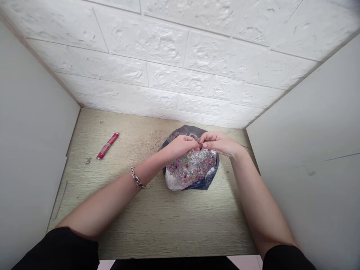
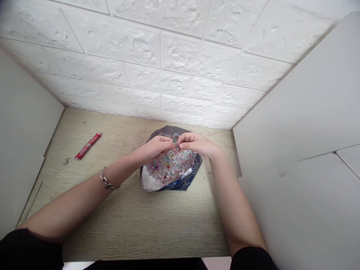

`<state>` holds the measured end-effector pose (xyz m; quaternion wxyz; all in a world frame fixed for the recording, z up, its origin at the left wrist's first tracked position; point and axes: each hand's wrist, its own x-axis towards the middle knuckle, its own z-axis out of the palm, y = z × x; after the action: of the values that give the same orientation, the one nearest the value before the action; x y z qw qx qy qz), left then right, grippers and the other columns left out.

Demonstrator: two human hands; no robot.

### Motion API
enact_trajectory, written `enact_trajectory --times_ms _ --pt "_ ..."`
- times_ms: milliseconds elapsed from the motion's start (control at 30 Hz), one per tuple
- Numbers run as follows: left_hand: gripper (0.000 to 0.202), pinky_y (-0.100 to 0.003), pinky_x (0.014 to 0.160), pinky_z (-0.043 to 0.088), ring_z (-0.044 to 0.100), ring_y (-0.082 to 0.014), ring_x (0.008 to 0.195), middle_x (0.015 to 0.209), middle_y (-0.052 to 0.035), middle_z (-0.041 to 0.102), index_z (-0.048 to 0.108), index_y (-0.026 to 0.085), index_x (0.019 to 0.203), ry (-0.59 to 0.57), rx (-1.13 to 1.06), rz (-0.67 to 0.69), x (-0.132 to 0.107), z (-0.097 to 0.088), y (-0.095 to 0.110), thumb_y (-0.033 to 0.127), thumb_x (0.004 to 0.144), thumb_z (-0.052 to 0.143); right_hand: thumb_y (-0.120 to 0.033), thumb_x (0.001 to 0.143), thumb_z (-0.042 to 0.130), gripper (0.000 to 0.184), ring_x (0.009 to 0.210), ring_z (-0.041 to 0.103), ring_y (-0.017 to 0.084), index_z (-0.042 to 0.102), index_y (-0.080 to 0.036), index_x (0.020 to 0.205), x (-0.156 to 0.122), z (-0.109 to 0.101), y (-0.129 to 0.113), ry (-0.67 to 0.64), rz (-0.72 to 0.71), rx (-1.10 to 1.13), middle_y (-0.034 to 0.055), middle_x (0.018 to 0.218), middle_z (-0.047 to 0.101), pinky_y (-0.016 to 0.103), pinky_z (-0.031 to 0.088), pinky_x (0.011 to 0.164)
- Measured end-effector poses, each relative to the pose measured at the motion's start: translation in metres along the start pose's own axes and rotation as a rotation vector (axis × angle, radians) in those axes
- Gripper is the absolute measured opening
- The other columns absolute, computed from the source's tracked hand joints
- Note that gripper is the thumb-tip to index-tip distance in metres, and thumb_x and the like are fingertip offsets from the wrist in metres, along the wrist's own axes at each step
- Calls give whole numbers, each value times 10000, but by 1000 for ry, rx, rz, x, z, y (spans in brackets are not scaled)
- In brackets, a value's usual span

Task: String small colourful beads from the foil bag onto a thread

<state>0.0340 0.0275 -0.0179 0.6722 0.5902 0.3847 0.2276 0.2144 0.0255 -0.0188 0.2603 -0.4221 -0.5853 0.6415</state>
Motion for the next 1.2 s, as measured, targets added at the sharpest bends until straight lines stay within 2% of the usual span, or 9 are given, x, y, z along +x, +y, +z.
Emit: enact_trajectory --times_ms 367,1200 --pt "189 -211 331 112 155 -37 336 399 70 230 358 190 505 -39 27 9 1 -1 -5 242 633 488 -216 662 633 176 680 528 59 546 -132 791 1 0 -1 -29 6 30 -18 718 584 188 377 652" --pt "195 -188 317 98 126 -24 336 390 84 203 332 183 512 -125 -51 -36 3 -4 -6 208 636 480 -208 664 647 150 678 527 60 576 -141 778 3 -2 4 -60 -27 39 -13 716 594 191 375 626"
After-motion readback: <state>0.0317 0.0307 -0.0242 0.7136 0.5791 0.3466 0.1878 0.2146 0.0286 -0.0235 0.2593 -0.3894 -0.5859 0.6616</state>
